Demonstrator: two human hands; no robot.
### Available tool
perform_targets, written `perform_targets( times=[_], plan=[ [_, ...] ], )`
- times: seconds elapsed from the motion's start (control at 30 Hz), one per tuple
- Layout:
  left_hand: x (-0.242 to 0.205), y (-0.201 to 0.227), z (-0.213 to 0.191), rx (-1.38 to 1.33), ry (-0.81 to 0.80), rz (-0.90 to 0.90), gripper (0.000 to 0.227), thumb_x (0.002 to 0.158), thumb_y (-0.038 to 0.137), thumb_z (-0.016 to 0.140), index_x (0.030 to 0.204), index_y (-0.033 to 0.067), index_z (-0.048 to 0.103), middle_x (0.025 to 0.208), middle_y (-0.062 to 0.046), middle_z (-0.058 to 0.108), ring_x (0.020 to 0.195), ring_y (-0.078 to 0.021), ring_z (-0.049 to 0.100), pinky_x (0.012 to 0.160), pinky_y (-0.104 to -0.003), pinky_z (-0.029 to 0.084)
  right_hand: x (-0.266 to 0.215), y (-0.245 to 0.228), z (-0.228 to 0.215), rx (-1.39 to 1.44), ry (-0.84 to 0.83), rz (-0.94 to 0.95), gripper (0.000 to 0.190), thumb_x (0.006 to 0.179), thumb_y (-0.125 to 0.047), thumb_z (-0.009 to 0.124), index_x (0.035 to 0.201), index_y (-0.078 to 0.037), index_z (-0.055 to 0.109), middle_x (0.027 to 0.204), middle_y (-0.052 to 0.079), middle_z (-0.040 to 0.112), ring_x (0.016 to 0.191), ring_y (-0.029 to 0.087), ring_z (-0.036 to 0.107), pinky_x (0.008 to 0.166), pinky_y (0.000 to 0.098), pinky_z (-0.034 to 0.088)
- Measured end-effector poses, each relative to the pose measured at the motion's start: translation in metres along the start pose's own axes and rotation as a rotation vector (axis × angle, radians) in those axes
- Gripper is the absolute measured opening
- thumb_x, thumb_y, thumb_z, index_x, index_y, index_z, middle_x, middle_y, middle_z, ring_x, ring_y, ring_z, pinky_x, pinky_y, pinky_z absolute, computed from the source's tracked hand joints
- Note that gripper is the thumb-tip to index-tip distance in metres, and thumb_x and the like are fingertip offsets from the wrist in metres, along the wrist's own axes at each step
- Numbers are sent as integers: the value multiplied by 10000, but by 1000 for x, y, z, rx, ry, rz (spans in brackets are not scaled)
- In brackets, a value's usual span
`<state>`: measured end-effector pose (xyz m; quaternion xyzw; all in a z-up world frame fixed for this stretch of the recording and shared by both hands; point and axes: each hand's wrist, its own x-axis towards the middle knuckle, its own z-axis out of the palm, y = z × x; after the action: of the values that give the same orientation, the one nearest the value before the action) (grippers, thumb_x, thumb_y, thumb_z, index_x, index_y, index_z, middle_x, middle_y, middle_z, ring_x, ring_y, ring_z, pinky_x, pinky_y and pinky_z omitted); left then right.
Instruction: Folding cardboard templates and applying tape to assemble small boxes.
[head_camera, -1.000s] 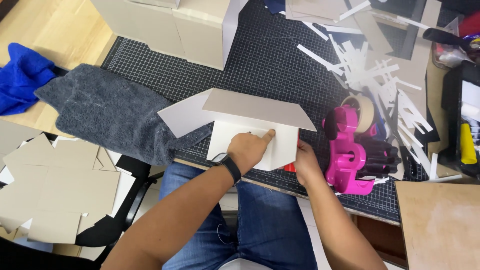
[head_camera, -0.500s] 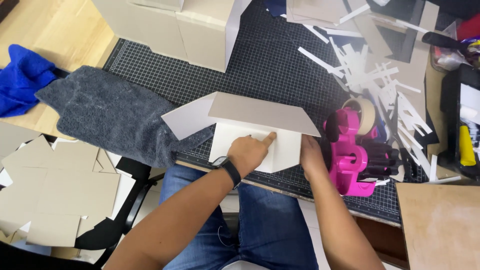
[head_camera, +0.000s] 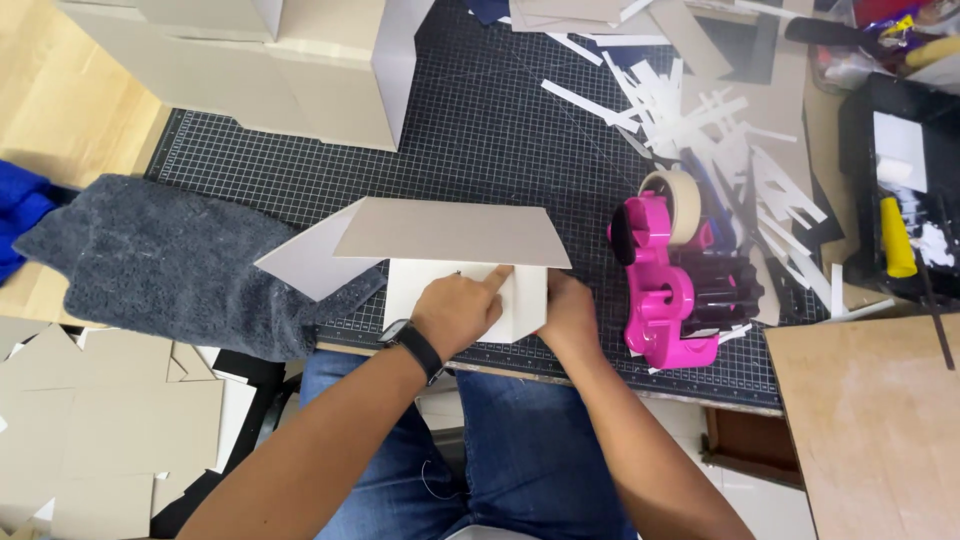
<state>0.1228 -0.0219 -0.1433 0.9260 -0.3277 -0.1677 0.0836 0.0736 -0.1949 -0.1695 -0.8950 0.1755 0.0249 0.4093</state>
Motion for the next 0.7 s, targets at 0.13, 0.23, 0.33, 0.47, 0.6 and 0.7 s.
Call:
perform_targets(
  times=[0.13,0.23,0.33,0.47,0.6,0.7],
  plan=[
    [-2,2,-2,-11,11,-8,560,1036,308,385,1573,154,421,818,-179,770,842,-367,770,726,-478,632,2,9,7,31,-37,-2,261,841,-295,641,946,-92,765,773,135,748,924,385,717,760,474,568],
    [-4,5,-4,-15,8,-3,530,1036,308,382,1522,129,498,828,-185,774,847,-373,769,733,-477,628,1,17,9,70,-76,1,265,883,-283,612,960,-79,763,738,140,736,837,367,713,694,451,561],
    [0,1,-2,-19,36,-21,547,1029,315,375,1537,141,480,807,-190,767,829,-386,766,709,-488,625,19,14,8,104,-114,-31,275,926,-272,583,975,-67,760,704,145,725,749,350,709,629,427,553],
    [-1,-1,10,-8,50,4,565,1022,312,381,1563,158,443,807,-181,766,827,-382,766,708,-486,624,24,25,9,159,-186,-29,299,991,-254,539,996,-48,756,652,152,708,618,324,703,530,392,542],
    [-1,-2,13,-12,65,-8,598,1016,306,387,1601,179,381,798,-177,763,818,-381,764,696,-484,624,39,35,6,207,-244,-46,332,1055,-236,496,1018,-29,753,600,159,690,487,297,697,431,358,530],
    [2,-3,13,-7,39,-10,595,1019,298,377,1603,178,378,792,-166,764,790,-357,764,686,-459,623,50,57,17,186,-162,3,362,1051,-244,503,988,-16,776,577,164,679,462,284,683,401,349,518]
  ],
)
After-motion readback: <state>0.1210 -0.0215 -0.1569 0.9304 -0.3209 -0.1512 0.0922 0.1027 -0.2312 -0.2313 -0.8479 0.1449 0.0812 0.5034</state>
